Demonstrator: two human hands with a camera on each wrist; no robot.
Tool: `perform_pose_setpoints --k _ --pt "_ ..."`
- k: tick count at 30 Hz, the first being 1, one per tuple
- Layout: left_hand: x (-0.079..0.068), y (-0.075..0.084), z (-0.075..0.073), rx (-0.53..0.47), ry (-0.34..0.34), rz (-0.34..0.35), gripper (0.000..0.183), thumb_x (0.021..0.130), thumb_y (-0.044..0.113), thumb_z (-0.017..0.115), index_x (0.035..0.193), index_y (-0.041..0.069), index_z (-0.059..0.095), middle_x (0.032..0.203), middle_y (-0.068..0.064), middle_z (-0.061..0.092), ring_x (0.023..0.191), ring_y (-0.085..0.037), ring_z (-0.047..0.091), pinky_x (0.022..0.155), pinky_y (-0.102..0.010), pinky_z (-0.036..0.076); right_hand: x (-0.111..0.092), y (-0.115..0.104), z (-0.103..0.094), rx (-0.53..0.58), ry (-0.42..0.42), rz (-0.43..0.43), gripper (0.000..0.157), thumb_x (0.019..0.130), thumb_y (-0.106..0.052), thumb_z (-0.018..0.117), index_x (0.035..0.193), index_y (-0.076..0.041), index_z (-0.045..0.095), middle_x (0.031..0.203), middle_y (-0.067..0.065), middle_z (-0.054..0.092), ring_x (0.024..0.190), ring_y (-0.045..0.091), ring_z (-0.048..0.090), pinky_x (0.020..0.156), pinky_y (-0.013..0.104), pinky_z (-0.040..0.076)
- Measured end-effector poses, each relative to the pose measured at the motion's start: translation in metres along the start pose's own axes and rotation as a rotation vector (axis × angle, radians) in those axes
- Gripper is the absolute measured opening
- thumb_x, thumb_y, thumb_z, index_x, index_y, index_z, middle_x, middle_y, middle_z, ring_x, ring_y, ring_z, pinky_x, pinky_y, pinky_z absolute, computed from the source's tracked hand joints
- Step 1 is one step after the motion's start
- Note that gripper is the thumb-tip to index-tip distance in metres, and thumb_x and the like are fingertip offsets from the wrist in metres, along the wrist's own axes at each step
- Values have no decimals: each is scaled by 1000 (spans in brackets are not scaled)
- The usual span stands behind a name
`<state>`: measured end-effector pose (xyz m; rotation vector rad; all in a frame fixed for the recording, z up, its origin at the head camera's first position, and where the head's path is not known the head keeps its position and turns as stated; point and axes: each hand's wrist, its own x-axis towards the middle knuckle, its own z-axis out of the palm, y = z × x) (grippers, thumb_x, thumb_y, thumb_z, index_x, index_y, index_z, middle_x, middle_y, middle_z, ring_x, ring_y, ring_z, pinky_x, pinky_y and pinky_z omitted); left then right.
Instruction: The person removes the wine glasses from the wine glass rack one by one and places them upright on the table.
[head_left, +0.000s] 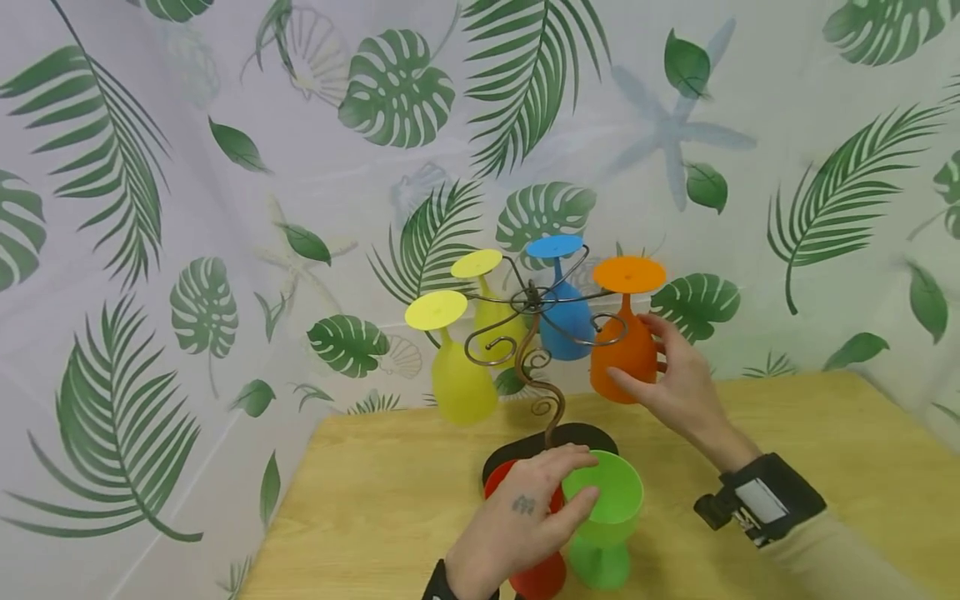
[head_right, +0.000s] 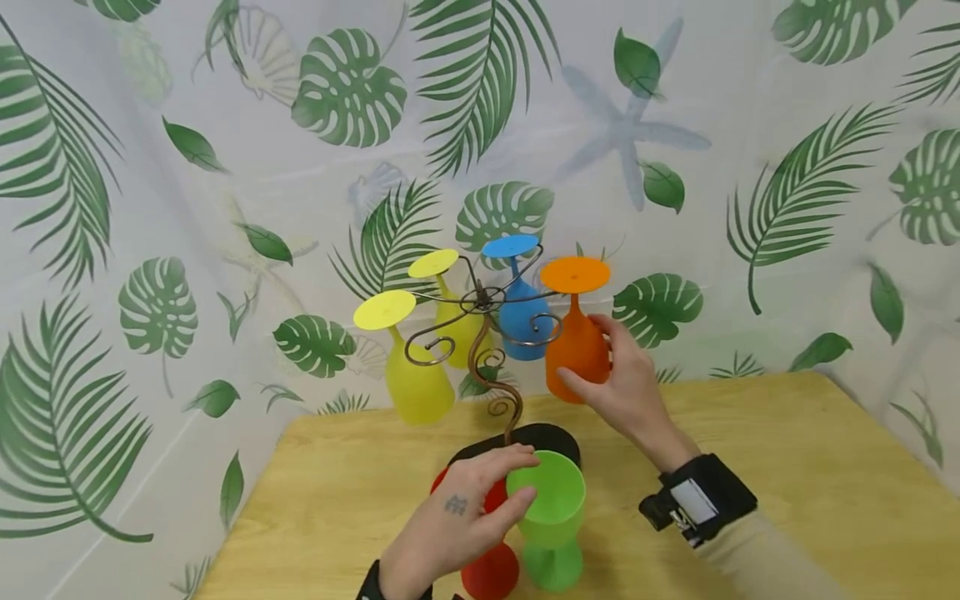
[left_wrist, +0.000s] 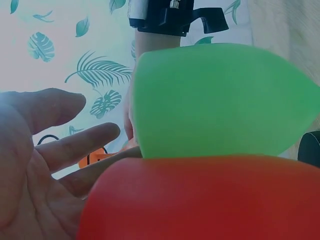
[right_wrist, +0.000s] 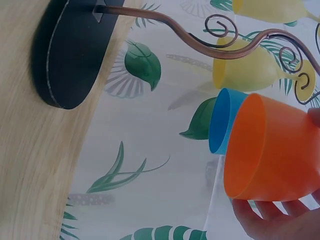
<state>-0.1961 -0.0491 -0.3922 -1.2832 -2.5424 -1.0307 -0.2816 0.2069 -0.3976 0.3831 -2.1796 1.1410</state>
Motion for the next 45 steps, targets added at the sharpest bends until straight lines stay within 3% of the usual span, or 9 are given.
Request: perform_pose_setpoints --k 9,16,22,23,26,28,30,41,45 --pt "-6 -2 -2 -33 -26 -16 36 107 31 53 134 9 64 141 -7 63 133 -17 58 108 -33 49 -2 -6 14 -13 -7 -9 76 80 -12 86 144 2 48 136 22 60 111 44 64 80 45 60" --pt "-7 -4 -5 -36 -21 34 33 106 26 56 133 8 63 138 -6 65 131 -16 59 108 -31 49 7 -7 19 -20 19 0 76 80 -14 87 145 1 49 138 22 59 111 42 64 80 44 61" --pt "-6 -4 -7 -57 -18 35 34 106 27 56 134 8 63 139 -5 65 131 -15 59 108 -29 49 16 -9 19 -6 14 5 75 81 -14 86 145 0 50 137 22 59 109 42 63 81 54 60" --pt "-6 -5 -7 -60 -17 34 34 106 27 56 134 8 63 139 -5 65 131 -15 59 108 -29 48 17 -9 19 -6 14 6 74 81 -15 86 145 0 50 137 22 59 109 42 63 81 51 60" --pt "-6 -5 -7 -66 -13 34 34 107 27 55 134 9 63 139 -5 64 132 -15 58 108 -30 48 20 -8 19 -18 21 2 75 81 -16 87 145 0 51 137 22 60 110 42 63 82 26 58" --pt "-6 -5 -7 -75 -15 34 34 107 27 55 135 8 62 139 -6 64 132 -15 58 108 -30 48 21 -6 17 -15 35 -1 75 80 -13 87 144 1 51 134 23 61 110 43 63 79 8 50" --pt "-6 -6 -6 -84 -18 36 35 107 27 54 135 8 62 140 -7 64 133 -16 57 109 -30 48 21 -5 15 -7 48 0 75 79 -11 86 144 2 51 133 25 61 110 46 63 76 -1 41" --pt "-3 -7 -6 -76 -39 49 36 107 29 53 136 10 61 140 -3 63 130 -12 58 107 -25 48 20 4 6 -16 54 59 76 82 -16 85 147 1 47 134 27 59 109 47 63 74 -2 40" --pt "-1 -7 -7 -82 -51 61 35 107 28 54 136 10 61 138 -2 64 100 -2 64 89 -13 52 18 3 3 -13 51 78 75 84 -18 84 146 1 47 136 26 58 110 47 63 75 -2 41"
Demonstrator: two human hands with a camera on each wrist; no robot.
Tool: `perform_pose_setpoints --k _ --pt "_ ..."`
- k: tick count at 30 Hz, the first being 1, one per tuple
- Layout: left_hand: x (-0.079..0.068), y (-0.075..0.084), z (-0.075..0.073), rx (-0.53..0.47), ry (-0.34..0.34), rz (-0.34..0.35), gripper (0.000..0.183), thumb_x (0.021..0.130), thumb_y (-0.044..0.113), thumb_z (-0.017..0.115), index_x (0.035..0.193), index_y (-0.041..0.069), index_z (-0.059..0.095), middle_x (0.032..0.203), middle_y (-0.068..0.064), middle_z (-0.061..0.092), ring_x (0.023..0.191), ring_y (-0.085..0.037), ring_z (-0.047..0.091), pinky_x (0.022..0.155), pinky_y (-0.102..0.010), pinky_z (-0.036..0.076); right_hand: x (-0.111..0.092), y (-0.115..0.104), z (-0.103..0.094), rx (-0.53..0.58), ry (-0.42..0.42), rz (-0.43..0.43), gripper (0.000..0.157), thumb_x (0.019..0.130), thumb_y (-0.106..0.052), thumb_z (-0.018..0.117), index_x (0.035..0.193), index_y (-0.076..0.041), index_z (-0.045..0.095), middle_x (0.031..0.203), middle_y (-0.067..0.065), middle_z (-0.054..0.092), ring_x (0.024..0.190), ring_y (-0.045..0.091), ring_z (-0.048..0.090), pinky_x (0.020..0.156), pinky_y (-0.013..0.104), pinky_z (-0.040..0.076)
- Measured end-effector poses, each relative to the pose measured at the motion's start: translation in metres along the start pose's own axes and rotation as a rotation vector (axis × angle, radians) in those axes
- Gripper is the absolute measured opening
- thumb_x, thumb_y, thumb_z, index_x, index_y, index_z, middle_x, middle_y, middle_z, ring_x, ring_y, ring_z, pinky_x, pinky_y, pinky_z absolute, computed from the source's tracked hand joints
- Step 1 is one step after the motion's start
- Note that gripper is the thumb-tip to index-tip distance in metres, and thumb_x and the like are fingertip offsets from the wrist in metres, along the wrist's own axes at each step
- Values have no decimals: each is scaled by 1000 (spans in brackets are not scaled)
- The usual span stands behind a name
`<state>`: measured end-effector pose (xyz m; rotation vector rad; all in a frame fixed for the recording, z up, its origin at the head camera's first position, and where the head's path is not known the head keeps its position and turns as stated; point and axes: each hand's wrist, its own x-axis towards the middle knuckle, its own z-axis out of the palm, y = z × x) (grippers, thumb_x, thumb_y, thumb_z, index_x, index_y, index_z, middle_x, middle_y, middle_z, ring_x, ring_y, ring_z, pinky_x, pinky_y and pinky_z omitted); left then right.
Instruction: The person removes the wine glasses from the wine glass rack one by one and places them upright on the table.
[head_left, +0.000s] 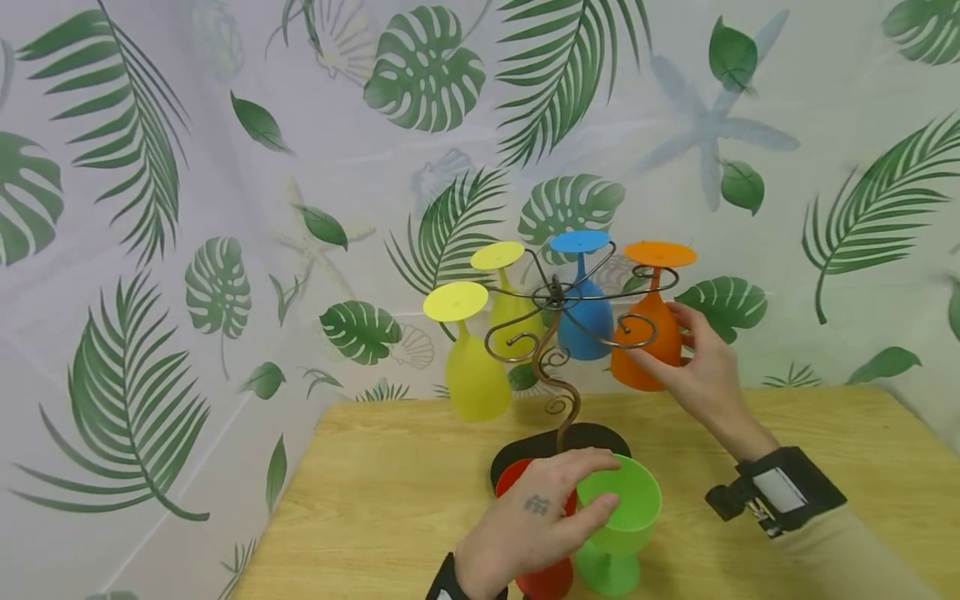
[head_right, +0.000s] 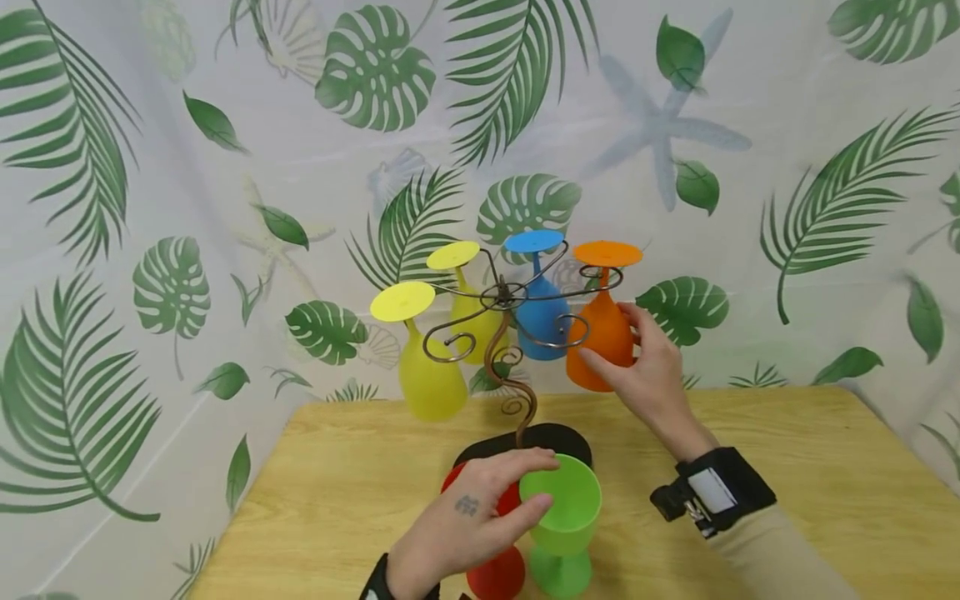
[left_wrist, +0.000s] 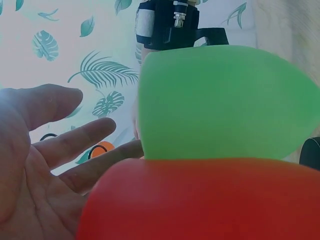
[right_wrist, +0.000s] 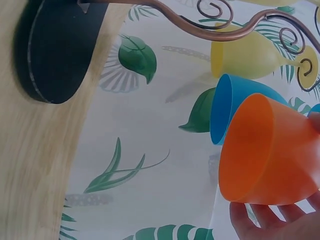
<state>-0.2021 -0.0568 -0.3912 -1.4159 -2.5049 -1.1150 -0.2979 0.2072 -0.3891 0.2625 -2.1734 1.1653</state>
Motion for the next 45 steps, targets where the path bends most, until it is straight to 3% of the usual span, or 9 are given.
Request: perform_pose_setpoints --k 3,5,15,22,28,31,35,39,45 --pt "3 1 1 -9 -14 4 34 107 28 54 136 10 60 137 -1 64 86 2 59 77 -8 50 -5 0 -6 14 -7 21 75 84 -17 84 147 0 46 137 27 57 110 50 63 76 -2 41" --pt "4 2 1 -7 -19 7 34 107 28 53 136 10 60 137 -1 65 91 0 62 77 -8 50 -8 1 -10 23 -11 33 76 85 -17 83 148 0 45 138 27 56 111 50 62 75 -2 41" --pt "3 3 5 37 4 13 33 107 28 55 135 11 62 139 0 64 128 -12 59 106 -25 48 -23 2 -23 19 -16 33 78 84 -14 84 150 0 44 140 28 55 113 51 61 75 -1 42" --pt "2 4 7 29 14 12 33 106 26 56 134 10 63 138 -1 65 130 -13 58 109 -32 47 -36 -2 -31 28 -28 56 79 84 -13 84 151 -1 43 142 25 54 116 49 60 78 -1 41" --pt "1 6 7 -4 47 25 31 104 22 60 132 8 63 138 -5 64 100 -9 67 81 -15 53 -48 -9 -40 34 -41 63 80 83 -11 84 152 -3 43 144 24 53 117 48 59 80 0 41" --pt "1 7 7 3 48 4 32 105 24 59 133 10 63 141 -6 62 105 -11 68 77 -11 51 -56 -15 -46 37 -56 72 79 84 -12 83 152 -3 43 144 23 53 118 47 59 81 0 42" --pt "-1 10 9 26 52 -51 35 105 29 58 136 12 63 149 -5 56 128 -18 61 87 -17 54 -66 -21 -52 33 -87 64 77 85 -12 84 150 -2 45 141 20 57 115 18 64 80 4 47" --pt "-2 14 9 40 53 -62 38 105 29 57 140 14 60 155 -6 49 137 -20 54 105 -34 52 -76 -24 -58 46 -107 44 75 84 -9 84 149 -4 47 136 17 59 108 -15 53 79 9 51" --pt "11 20 4 56 22 -22 50 105 31 56 152 17 45 161 -5 39 145 -21 44 112 -43 46 -90 -27 -66 81 -133 36 77 83 -6 84 151 -9 47 137 -10 55 112 -15 52 82 10 52"
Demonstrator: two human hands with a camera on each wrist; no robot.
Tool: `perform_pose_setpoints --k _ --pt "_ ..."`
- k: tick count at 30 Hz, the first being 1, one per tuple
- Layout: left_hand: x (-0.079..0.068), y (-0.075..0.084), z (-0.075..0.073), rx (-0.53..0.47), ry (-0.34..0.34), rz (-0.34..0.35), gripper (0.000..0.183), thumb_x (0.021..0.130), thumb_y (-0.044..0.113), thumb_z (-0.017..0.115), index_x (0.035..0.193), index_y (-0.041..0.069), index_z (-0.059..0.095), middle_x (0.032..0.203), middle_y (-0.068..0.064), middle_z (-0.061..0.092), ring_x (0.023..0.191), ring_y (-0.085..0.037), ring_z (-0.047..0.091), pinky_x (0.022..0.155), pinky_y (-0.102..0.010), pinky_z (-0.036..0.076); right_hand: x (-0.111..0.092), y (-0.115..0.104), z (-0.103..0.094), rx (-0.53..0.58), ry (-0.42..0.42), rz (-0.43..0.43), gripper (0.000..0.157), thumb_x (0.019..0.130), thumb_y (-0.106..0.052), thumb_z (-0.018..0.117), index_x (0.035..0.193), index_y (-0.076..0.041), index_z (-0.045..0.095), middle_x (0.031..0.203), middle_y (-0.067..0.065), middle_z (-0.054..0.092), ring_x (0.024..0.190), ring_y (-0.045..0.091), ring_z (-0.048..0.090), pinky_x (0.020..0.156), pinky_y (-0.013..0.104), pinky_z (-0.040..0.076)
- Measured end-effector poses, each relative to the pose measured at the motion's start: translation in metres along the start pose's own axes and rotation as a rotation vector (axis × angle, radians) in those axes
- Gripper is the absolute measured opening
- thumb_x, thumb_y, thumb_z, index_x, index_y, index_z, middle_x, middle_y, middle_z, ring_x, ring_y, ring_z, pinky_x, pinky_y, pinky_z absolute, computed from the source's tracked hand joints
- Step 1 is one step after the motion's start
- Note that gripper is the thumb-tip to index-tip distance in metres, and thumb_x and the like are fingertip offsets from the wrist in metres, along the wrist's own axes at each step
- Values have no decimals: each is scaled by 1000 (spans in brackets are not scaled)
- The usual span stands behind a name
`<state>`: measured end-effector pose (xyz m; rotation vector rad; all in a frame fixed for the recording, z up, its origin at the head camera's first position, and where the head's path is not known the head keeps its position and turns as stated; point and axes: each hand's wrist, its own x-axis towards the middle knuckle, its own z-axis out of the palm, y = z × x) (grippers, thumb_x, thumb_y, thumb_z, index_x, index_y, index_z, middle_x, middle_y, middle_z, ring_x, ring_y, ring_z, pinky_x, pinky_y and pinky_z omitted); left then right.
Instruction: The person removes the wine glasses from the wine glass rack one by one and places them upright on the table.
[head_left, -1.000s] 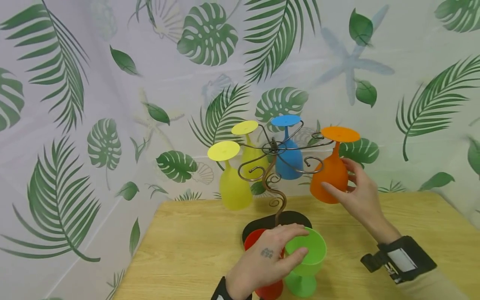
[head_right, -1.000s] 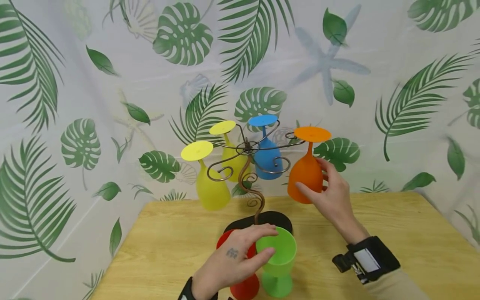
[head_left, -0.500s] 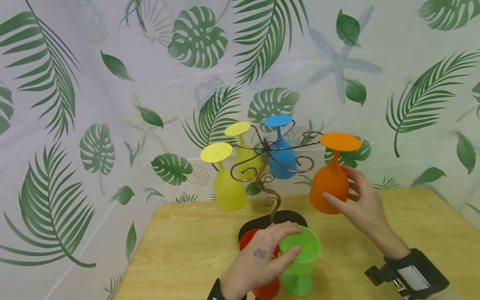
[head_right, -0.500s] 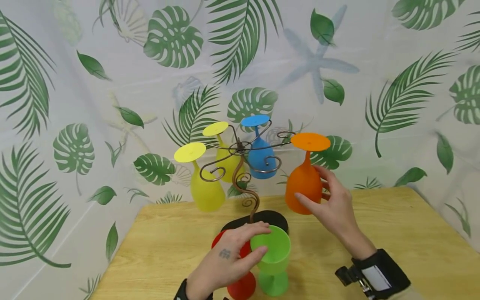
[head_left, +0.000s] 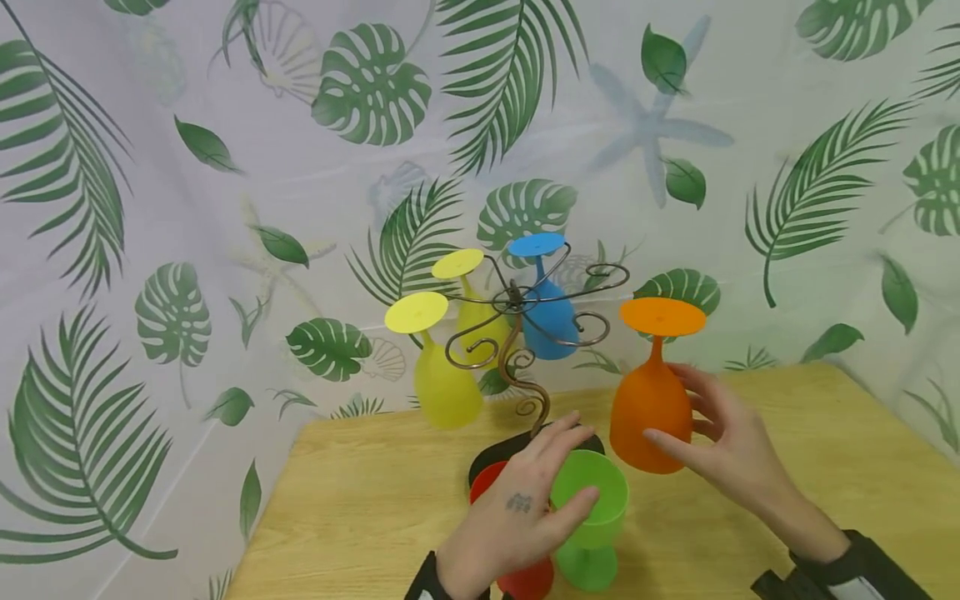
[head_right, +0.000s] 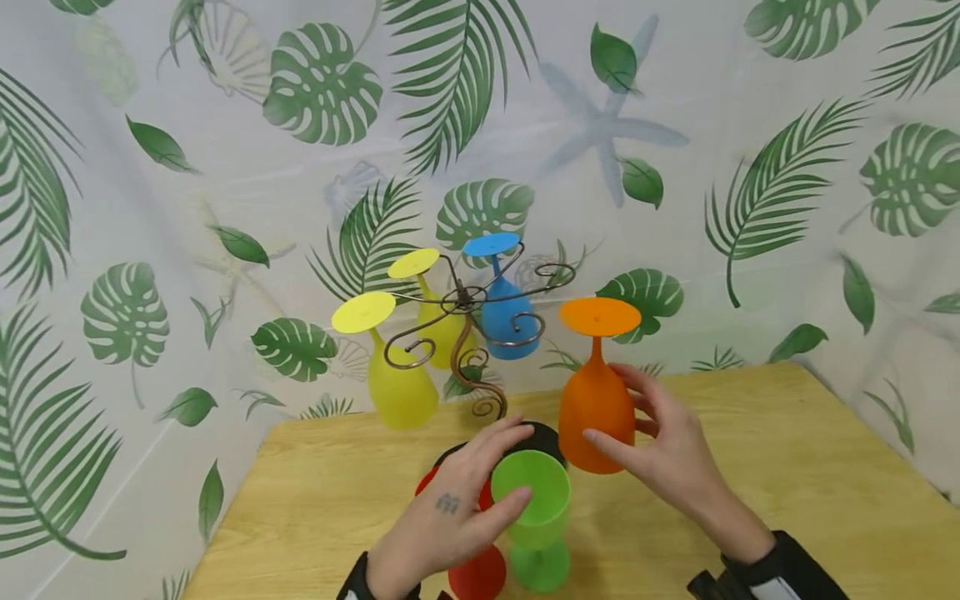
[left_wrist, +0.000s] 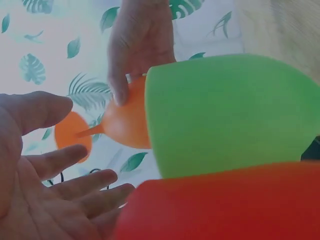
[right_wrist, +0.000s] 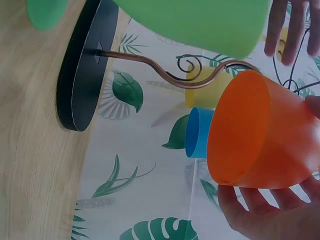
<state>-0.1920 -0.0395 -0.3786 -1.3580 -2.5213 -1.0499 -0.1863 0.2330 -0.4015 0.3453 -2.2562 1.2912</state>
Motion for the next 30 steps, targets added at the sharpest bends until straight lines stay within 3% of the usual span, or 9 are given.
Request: perform_pose_setpoints --k 5,13,19,23,26,30 --pt "10 5 -8 37 -39 24 57 105 32 56 156 14 37 162 -6 38 147 -20 41 115 -43 43 -10 -11 1 54 -15 -45 79 80 3 83 150 -7 48 136 -26 52 113 -13 56 83 10 53" --pt "25 13 -11 10 -11 122 70 103 32 61 160 17 24 159 1 40 140 -11 45 112 -29 44 -16 -41 4 107 -25 -122 83 75 11 83 149 -8 49 137 -18 58 114 -4 59 82 14 56" --pt "25 17 -8 -65 23 143 78 100 29 67 161 14 22 157 -2 42 130 -11 54 103 -19 49 -20 -54 5 105 -25 -158 86 71 11 86 147 -10 52 135 -14 61 113 0 59 78 16 58" --pt "24 18 -9 -113 29 153 79 98 25 70 161 18 23 156 -1 44 128 -12 55 102 -20 50 -24 -56 4 67 -10 -186 92 69 10 87 150 -9 48 140 -16 57 115 -5 58 79 13 56" --pt "24 19 -8 -173 18 145 78 98 24 70 161 20 24 156 0 44 127 -12 54 100 -20 51 -28 -53 3 39 17 -288 86 73 12 82 150 -2 46 145 -12 54 118 -7 58 82 11 54" --pt "23 21 -9 -233 -8 112 74 99 26 67 160 21 25 154 0 44 125 -9 53 96 -19 52 -26 -45 1 26 53 -581 47 96 -2 65 138 16 50 142 11 59 123 1 60 91 11 51"
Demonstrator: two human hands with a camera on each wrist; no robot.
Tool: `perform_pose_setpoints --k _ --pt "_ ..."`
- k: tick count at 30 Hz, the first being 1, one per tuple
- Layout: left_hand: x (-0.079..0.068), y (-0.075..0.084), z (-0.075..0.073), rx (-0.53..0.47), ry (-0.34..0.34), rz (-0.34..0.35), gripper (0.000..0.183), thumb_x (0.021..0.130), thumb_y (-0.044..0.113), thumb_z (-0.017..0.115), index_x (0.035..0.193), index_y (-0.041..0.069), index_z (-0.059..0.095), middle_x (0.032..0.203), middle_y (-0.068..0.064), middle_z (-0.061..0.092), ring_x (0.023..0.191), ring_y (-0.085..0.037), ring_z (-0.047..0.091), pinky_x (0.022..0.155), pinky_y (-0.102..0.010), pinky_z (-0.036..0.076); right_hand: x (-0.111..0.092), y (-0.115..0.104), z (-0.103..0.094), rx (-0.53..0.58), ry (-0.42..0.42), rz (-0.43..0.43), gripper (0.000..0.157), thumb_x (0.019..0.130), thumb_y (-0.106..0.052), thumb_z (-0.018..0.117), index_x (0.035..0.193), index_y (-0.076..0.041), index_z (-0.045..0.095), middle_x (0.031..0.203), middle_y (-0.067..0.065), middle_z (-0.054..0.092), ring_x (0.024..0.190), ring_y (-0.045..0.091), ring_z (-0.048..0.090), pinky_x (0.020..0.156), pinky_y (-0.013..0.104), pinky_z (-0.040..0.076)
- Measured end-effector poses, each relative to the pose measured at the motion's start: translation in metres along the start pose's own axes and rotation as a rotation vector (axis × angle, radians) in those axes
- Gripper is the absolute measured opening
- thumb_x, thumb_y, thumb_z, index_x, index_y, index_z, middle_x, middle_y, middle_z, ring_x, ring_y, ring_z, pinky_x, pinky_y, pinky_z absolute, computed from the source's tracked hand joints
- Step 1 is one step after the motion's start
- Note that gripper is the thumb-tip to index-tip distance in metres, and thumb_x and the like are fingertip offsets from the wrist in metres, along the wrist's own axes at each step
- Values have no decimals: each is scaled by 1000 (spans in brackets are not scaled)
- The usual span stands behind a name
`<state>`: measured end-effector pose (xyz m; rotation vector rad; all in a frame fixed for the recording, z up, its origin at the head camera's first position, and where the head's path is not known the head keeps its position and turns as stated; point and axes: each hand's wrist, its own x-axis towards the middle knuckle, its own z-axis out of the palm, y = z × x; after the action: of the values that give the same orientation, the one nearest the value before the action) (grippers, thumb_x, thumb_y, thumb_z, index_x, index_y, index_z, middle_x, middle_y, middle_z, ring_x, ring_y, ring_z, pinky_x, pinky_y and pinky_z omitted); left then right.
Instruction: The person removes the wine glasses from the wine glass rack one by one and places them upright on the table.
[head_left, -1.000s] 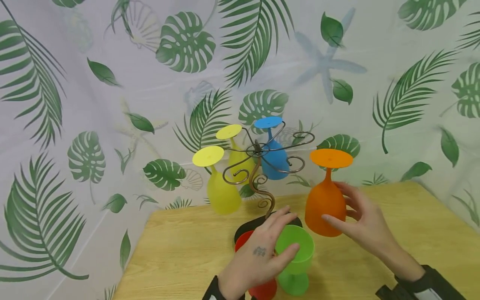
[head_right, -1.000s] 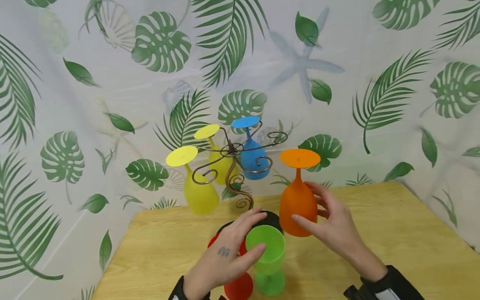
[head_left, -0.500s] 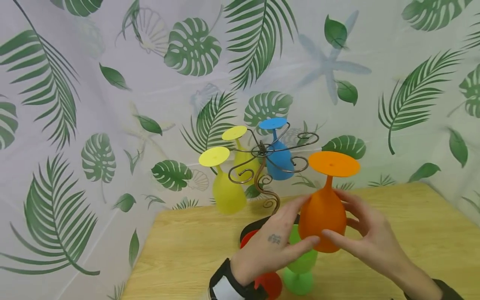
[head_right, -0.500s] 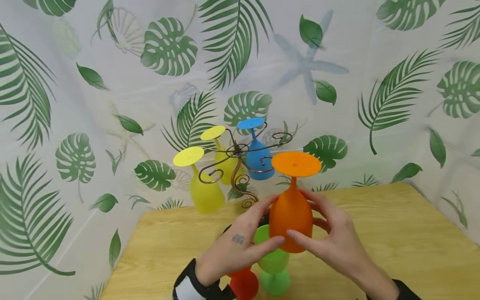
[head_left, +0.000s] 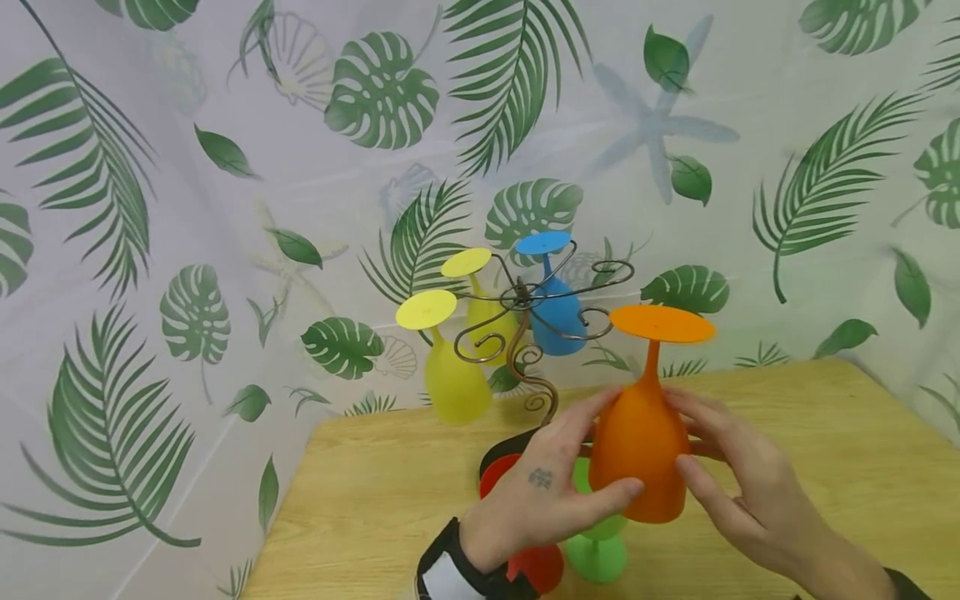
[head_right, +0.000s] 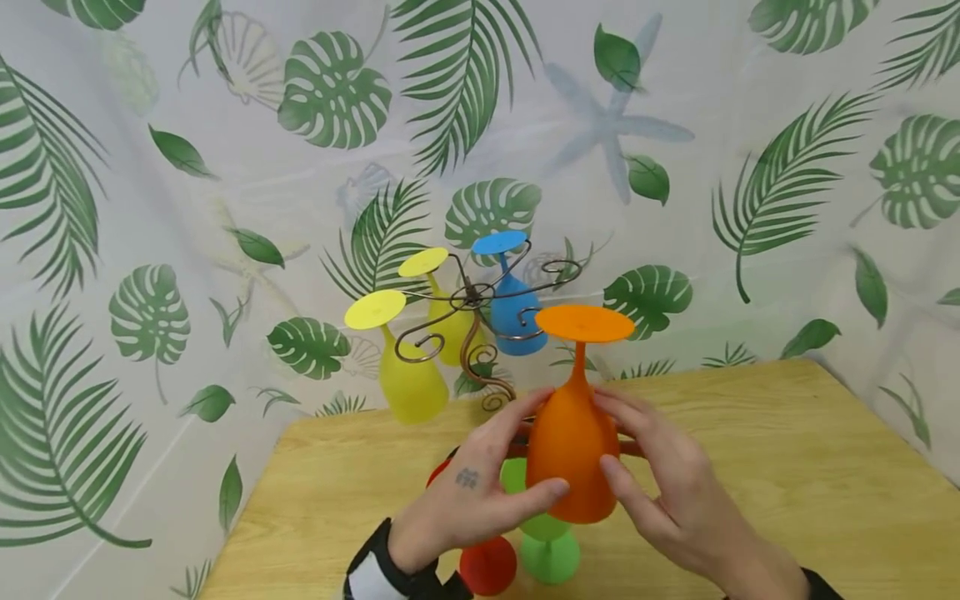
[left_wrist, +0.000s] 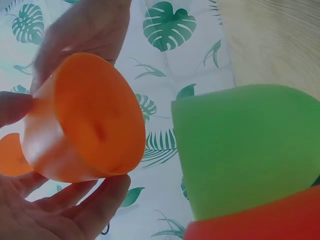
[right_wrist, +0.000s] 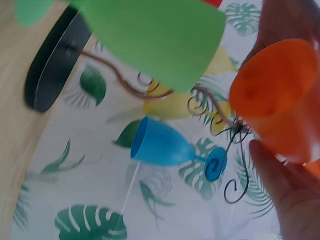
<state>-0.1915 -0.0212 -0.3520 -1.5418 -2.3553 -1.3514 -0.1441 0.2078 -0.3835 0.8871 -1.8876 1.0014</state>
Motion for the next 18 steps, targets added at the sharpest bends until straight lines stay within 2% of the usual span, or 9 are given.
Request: perform_pose_setpoints --k 1,3,6,10,13,15,18 --pt "0 0 0 -9 -8 -7 73 99 27 66 160 22 25 155 0 44 125 -9 53 96 -19 52 0 2 -1 -14 1 -69 42 102 -8 58 134 19 52 142 14 59 127 4 59 94 12 50" --pt "0 1 0 -24 -24 -22 72 99 29 63 160 22 26 154 0 44 123 -8 54 94 -19 53 1 4 -2 -50 8 -180 43 108 -16 47 127 22 54 142 19 59 131 8 57 98 12 47" --pt "1 2 0 -35 -49 -27 69 100 30 60 160 20 25 155 -1 44 120 -7 55 95 -19 52 5 3 -5 -115 21 -286 41 110 -13 38 123 21 57 139 24 59 136 10 54 103 13 43" --pt "0 2 2 -64 -73 -52 66 103 33 54 161 19 25 155 -1 45 120 -6 55 98 -19 50 11 0 -4 -239 60 -404 37 108 -14 42 118 15 62 124 33 62 123 20 60 109 16 41" --pt "0 3 5 -84 -73 -81 65 104 37 49 161 16 25 155 -1 45 123 -4 55 101 -18 49 15 -2 -2 -320 62 -473 35 108 -19 48 117 10 64 119 31 64 116 31 59 116 23 38" --pt "1 3 6 -89 -69 -91 64 105 38 46 161 14 25 153 -1 49 122 -3 56 100 -17 49 17 -3 -2 -347 38 -513 32 109 -20 48 119 5 65 119 28 65 122 36 57 121 30 34" --pt "3 4 7 -91 -53 -114 60 107 36 46 159 15 27 142 -3 59 113 0 61 95 -15 51 19 -2 -2 -328 9 -548 29 109 -21 50 120 0 66 120 26 66 133 34 54 123 36 32"
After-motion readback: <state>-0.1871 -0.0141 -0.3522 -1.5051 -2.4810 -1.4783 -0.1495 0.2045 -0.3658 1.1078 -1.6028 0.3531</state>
